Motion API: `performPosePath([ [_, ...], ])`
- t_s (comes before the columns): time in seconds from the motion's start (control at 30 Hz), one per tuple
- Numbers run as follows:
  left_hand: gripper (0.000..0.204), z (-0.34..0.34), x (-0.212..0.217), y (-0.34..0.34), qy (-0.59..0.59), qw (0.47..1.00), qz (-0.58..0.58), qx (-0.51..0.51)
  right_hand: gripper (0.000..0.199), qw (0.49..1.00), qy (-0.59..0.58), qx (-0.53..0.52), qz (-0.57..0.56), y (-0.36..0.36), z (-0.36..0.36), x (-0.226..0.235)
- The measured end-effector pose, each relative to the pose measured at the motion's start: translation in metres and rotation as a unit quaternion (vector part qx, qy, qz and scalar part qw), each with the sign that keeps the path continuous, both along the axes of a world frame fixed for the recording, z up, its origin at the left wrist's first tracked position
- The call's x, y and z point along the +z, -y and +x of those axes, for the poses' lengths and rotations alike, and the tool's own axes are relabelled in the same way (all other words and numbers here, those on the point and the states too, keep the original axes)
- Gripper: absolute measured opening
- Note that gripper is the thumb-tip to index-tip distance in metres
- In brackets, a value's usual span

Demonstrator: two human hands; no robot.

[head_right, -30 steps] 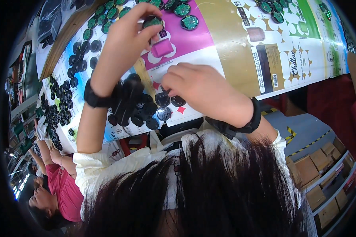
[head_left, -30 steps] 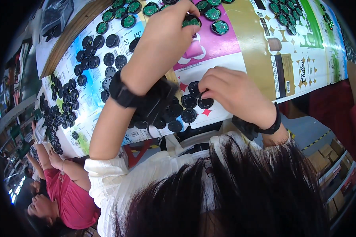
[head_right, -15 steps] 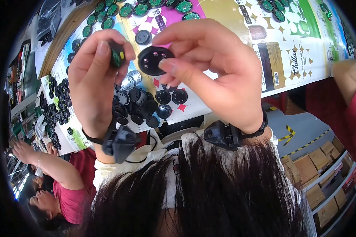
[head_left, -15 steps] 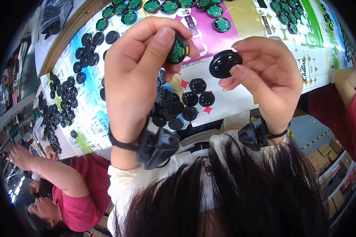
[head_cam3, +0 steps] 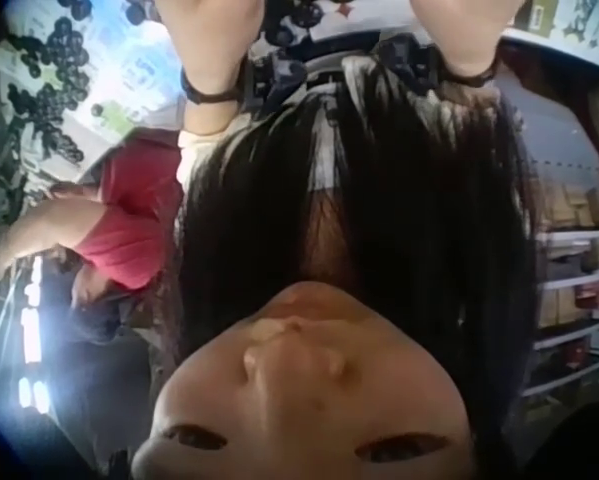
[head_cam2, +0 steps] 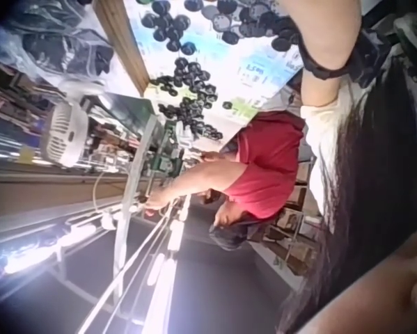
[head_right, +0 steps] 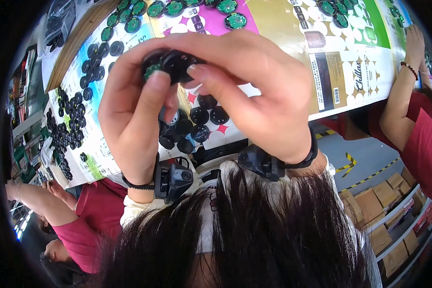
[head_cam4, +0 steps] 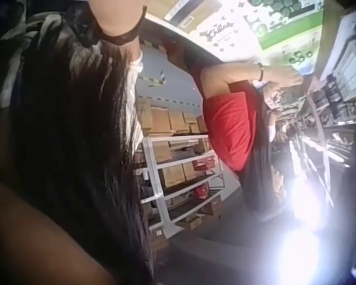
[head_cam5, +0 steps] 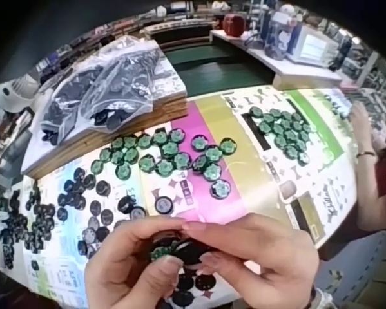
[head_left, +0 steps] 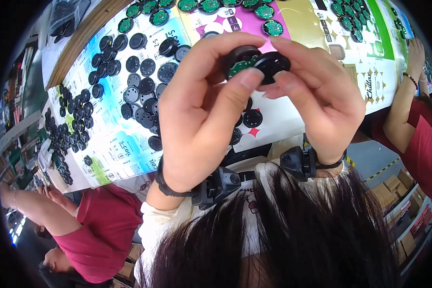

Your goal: Assemble components of hand-held circular toys, specifically snapping caps onto bearing centers.

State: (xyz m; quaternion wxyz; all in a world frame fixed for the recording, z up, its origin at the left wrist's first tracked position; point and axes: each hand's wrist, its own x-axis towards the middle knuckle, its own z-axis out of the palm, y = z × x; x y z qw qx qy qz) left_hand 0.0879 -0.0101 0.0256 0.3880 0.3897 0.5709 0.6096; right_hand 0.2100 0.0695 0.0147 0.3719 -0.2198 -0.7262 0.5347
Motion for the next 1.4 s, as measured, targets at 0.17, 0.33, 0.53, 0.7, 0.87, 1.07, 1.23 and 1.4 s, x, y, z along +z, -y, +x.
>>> performPosePath([
  [0.17,0.027,-0.006,0.001,0.003,0.047,0.999,-0.009,-0.019,0.036,0.976,0.043,-0.030,0.210,0.001,-0.002,-0.005],
  [0.33,0.035,-0.009,0.004,0.003,0.129,0.990,-0.004,-0.055,0.044,0.955,0.031,-0.065,0.287,-0.006,-0.004,-0.009],
  [0.53,0.047,-0.023,0.001,0.005,0.193,0.975,-0.005,-0.109,0.044,0.951,0.018,-0.033,0.306,-0.011,-0.001,-0.007],
  [0.7,0.056,-0.021,-0.002,0.002,0.296,0.944,-0.033,-0.140,0.044,0.963,-0.017,-0.005,0.268,-0.010,-0.002,-0.007],
  [0.87,0.059,-0.020,0.000,0.003,0.307,0.937,-0.028,-0.163,0.046,0.962,-0.021,0.027,0.270,-0.012,-0.002,-0.003],
  [1.07,0.060,-0.020,0.000,0.003,0.318,0.932,-0.029,-0.172,0.047,0.957,-0.018,0.022,0.289,-0.013,-0.002,-0.003],
  [1.23,0.057,-0.018,-0.002,0.002,0.300,0.938,-0.021,-0.173,0.047,0.951,-0.018,0.013,0.307,-0.015,0.000,-0.006],
  [1.4,0.050,-0.015,-0.002,0.003,0.288,0.944,-0.001,-0.159,0.046,0.946,-0.041,0.005,0.323,-0.016,-0.003,-0.009],
])
